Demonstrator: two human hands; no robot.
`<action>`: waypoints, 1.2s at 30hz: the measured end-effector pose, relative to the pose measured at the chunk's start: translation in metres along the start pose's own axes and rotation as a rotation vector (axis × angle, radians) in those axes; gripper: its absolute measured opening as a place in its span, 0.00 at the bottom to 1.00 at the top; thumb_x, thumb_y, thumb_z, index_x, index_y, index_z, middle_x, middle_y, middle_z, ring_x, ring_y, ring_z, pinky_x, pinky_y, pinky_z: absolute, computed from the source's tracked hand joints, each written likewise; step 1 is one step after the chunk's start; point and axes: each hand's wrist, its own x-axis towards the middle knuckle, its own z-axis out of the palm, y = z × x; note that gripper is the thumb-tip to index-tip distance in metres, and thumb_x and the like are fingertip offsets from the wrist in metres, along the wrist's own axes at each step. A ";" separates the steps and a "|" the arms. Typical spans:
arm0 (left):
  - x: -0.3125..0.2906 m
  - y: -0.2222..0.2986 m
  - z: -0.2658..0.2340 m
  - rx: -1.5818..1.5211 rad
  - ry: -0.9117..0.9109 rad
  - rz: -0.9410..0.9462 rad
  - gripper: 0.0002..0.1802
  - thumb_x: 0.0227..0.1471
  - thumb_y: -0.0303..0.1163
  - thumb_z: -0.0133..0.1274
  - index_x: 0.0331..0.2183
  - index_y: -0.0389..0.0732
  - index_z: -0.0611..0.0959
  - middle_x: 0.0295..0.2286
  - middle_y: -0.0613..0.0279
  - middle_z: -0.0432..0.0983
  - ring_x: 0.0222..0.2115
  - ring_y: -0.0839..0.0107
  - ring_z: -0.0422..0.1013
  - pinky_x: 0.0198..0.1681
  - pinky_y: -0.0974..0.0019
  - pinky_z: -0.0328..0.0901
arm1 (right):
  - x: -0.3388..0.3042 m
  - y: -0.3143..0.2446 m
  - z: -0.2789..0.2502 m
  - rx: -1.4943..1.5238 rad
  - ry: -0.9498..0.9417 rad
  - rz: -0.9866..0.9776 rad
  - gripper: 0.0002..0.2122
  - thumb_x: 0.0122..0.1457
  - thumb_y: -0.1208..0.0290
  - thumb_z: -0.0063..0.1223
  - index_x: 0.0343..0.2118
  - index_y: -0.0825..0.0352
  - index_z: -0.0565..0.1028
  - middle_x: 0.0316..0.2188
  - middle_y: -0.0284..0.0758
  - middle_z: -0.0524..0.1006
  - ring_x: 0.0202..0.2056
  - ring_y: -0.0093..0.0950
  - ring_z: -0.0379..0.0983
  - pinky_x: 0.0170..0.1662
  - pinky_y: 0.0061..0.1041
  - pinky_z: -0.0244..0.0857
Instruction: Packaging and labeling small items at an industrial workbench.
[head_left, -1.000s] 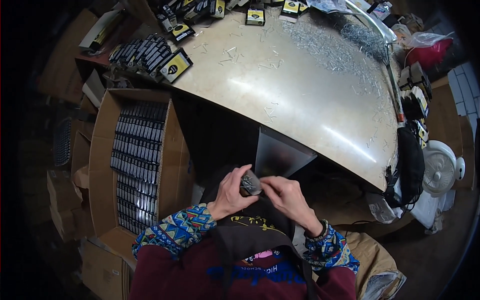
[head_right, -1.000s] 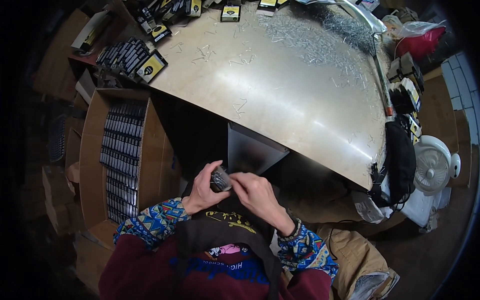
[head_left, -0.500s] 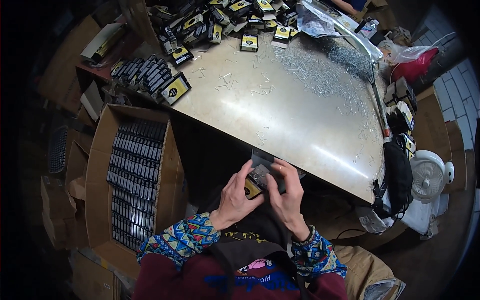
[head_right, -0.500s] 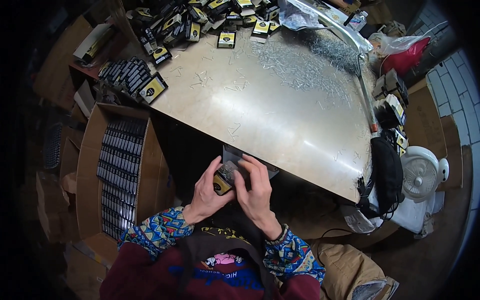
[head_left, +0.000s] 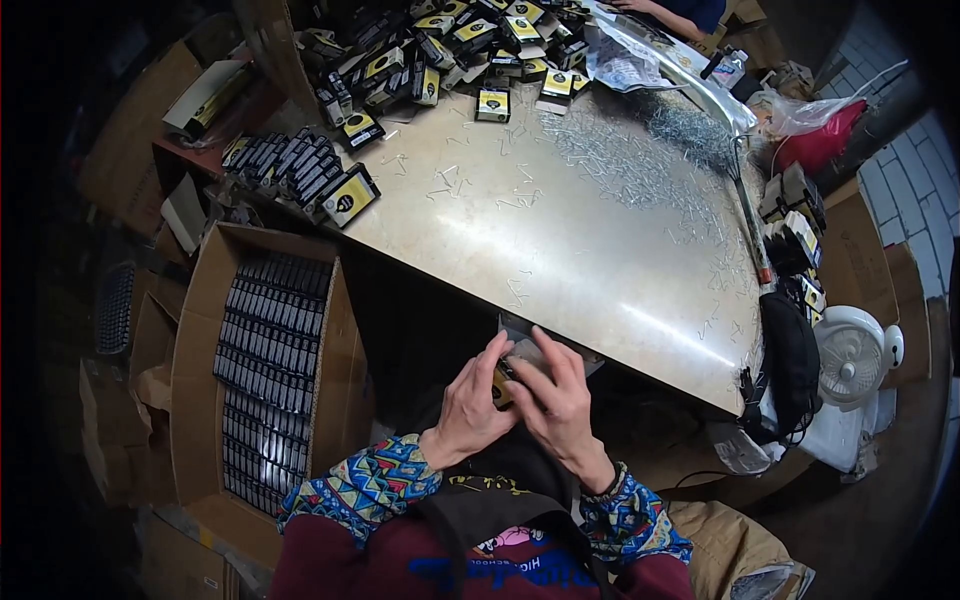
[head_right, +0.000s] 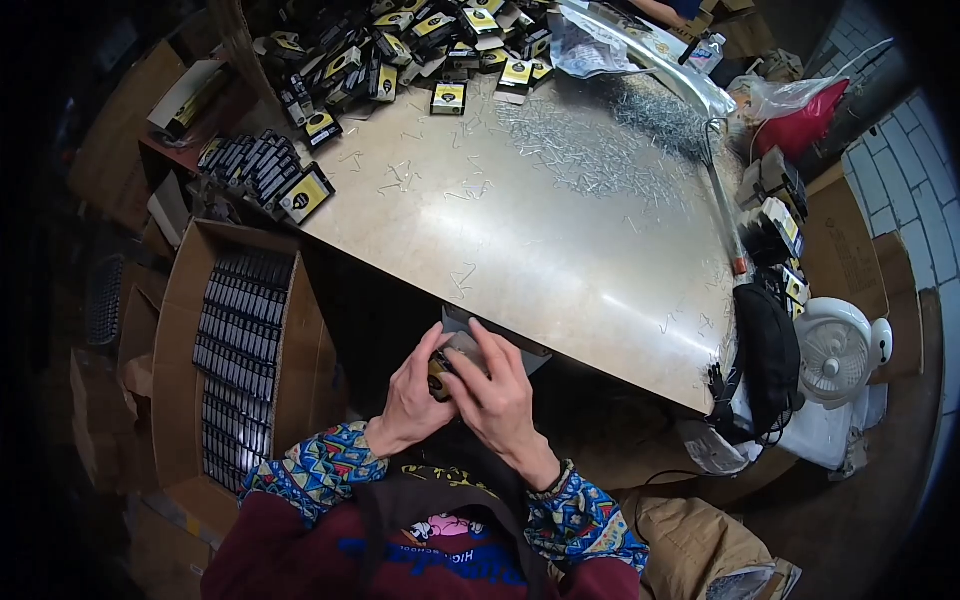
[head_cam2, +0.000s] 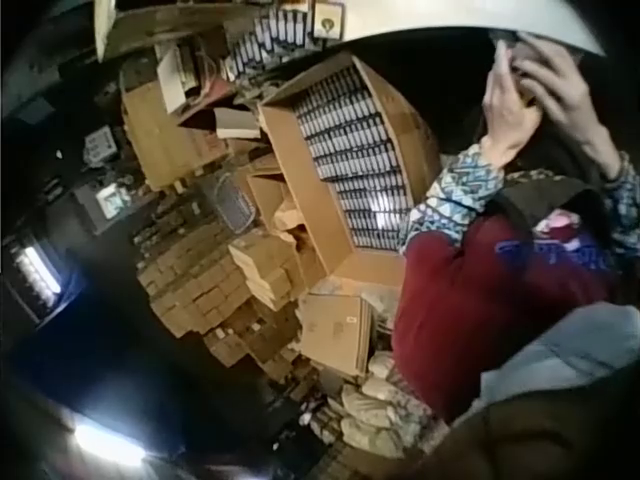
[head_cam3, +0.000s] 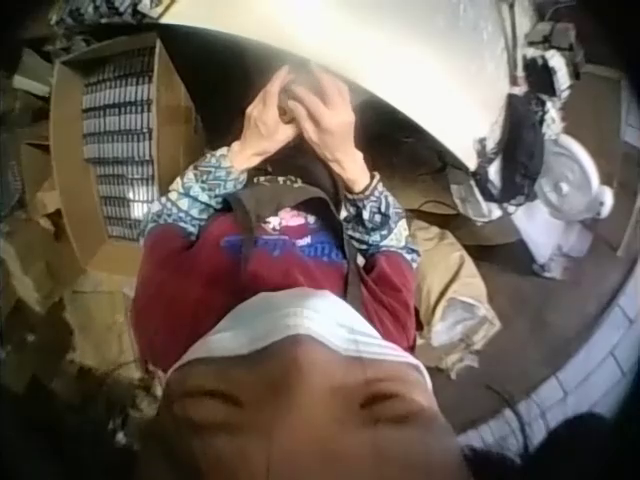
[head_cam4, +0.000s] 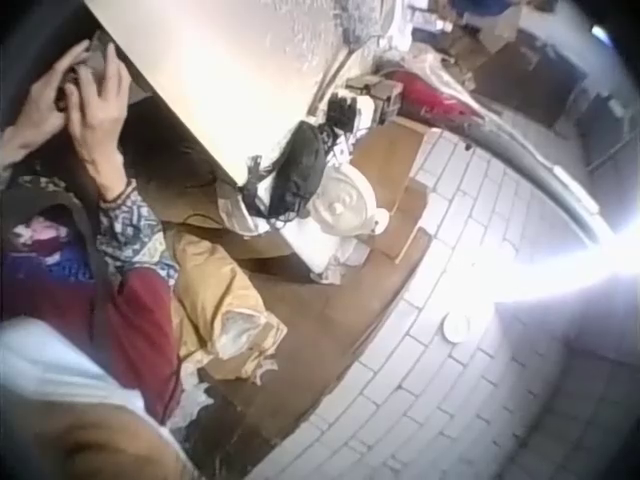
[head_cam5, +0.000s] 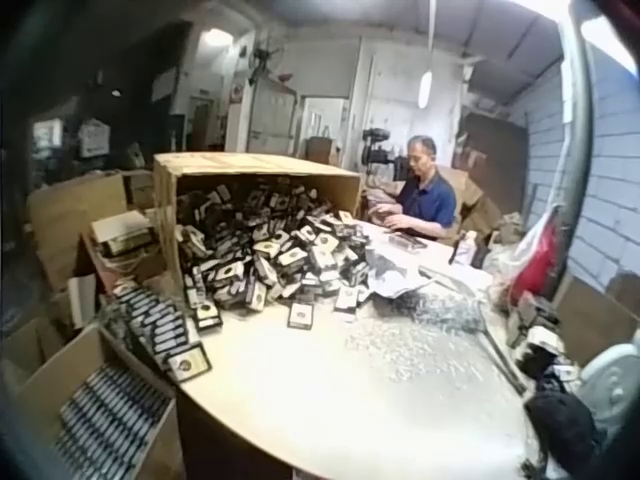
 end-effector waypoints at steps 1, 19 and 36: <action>0.001 0.000 0.000 0.000 -0.002 0.010 0.50 0.37 0.27 0.66 0.59 0.33 0.59 0.47 0.45 0.73 0.45 0.50 0.73 0.48 0.58 0.69 | 0.002 -0.001 0.001 -0.033 -0.028 -0.038 0.11 0.48 0.76 0.63 0.37 0.69 0.80 0.47 0.46 0.75 0.46 0.43 0.72 0.46 0.35 0.70; 0.007 0.003 -0.005 0.048 0.025 0.071 0.49 0.37 0.27 0.67 0.59 0.31 0.60 0.46 0.44 0.73 0.44 0.50 0.74 0.47 0.58 0.70 | 0.012 0.001 0.008 0.058 0.063 0.081 0.07 0.48 0.76 0.62 0.30 0.70 0.79 0.48 0.47 0.75 0.46 0.44 0.71 0.47 0.35 0.69; 0.011 0.005 -0.003 -0.016 -0.021 -0.029 0.39 0.38 0.29 0.66 0.52 0.38 0.67 0.44 0.46 0.71 0.43 0.48 0.72 0.42 0.57 0.71 | -0.011 -0.008 0.003 0.526 0.048 0.397 0.12 0.56 0.81 0.58 0.43 0.73 0.78 0.44 0.45 0.79 0.43 0.28 0.79 0.44 0.21 0.72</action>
